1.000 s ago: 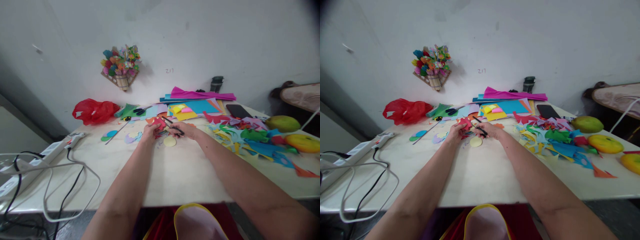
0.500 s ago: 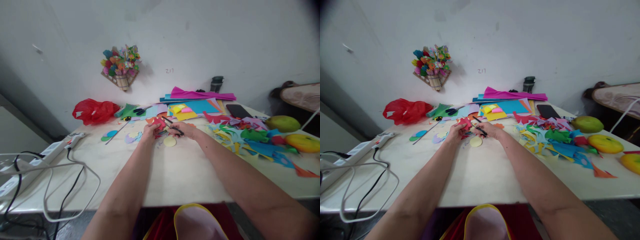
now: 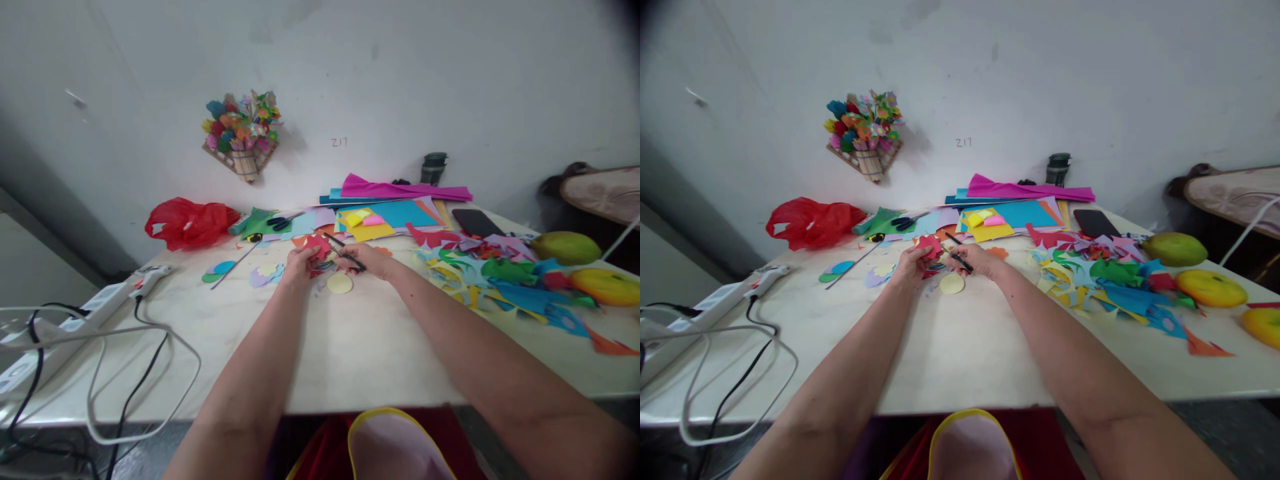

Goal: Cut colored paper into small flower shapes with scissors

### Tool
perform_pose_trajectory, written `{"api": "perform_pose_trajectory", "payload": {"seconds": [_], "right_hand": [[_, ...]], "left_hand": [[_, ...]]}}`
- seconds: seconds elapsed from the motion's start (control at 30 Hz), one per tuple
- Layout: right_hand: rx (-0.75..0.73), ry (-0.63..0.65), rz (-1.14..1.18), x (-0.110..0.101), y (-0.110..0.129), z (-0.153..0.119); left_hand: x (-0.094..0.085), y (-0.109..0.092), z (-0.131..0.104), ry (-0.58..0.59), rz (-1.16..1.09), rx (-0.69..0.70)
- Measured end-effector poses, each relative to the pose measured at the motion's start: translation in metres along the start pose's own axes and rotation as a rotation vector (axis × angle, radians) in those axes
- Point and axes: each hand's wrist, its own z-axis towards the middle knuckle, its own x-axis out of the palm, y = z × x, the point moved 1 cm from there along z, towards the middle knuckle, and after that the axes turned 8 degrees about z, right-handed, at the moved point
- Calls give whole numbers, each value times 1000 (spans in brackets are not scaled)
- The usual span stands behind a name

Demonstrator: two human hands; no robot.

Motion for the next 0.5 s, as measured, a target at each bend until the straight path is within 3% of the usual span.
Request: {"api": "perform_pose_trajectory", "payload": {"seconds": [0.5], "right_hand": [[-51, 25, 28, 2, -2, 2]], "left_hand": [[3, -3, -3, -24, -35, -29]]}}
